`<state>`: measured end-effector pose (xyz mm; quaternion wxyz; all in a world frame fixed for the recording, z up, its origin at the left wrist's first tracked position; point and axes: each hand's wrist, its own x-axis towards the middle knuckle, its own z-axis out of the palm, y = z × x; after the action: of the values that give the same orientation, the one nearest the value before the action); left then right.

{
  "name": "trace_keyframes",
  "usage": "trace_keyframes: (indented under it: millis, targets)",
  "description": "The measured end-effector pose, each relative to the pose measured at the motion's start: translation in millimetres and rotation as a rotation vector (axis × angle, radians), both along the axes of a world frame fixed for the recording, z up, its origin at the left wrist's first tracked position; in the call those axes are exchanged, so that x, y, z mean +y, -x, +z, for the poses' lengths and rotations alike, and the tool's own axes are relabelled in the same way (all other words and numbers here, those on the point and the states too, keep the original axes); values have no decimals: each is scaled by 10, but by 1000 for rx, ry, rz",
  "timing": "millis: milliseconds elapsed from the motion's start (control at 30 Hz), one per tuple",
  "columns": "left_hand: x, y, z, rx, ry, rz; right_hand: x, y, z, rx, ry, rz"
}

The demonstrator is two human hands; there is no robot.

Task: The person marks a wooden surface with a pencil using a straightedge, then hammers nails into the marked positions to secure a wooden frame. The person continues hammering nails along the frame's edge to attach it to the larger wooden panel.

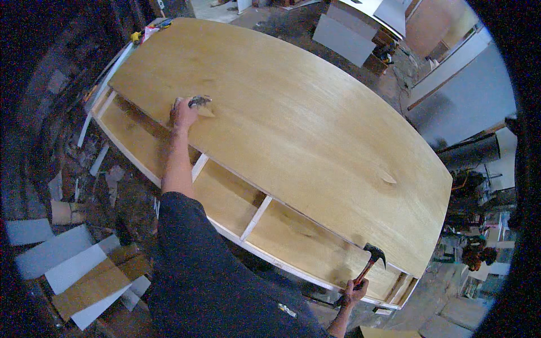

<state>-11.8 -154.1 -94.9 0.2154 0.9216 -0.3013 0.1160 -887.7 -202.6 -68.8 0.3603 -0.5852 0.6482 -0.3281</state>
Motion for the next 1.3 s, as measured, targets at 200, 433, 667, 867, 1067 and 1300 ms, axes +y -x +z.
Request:
trace_keyframes:
  millis: [200,433,667,867,1067,1300]
  targets:
    - [-46,-144,38,243,8,-28,-1,10,3,73,55,-67]
    - [-123,-94,214,653,520,-2,-64,182,-118,148,95,18]
    - [-112,370,161,755,567,-252,-115,293,-392,-17,-114,-61]
    - [-130,1637,-271,957,495,-244,-106,153,-247,29,105,145]
    - [-290,2572,-358,948,644,-308,-27,274,130,-214,8,150]
    - [-872,4257,-58,217,396,-559,-58,925,252,-577,-230,38]
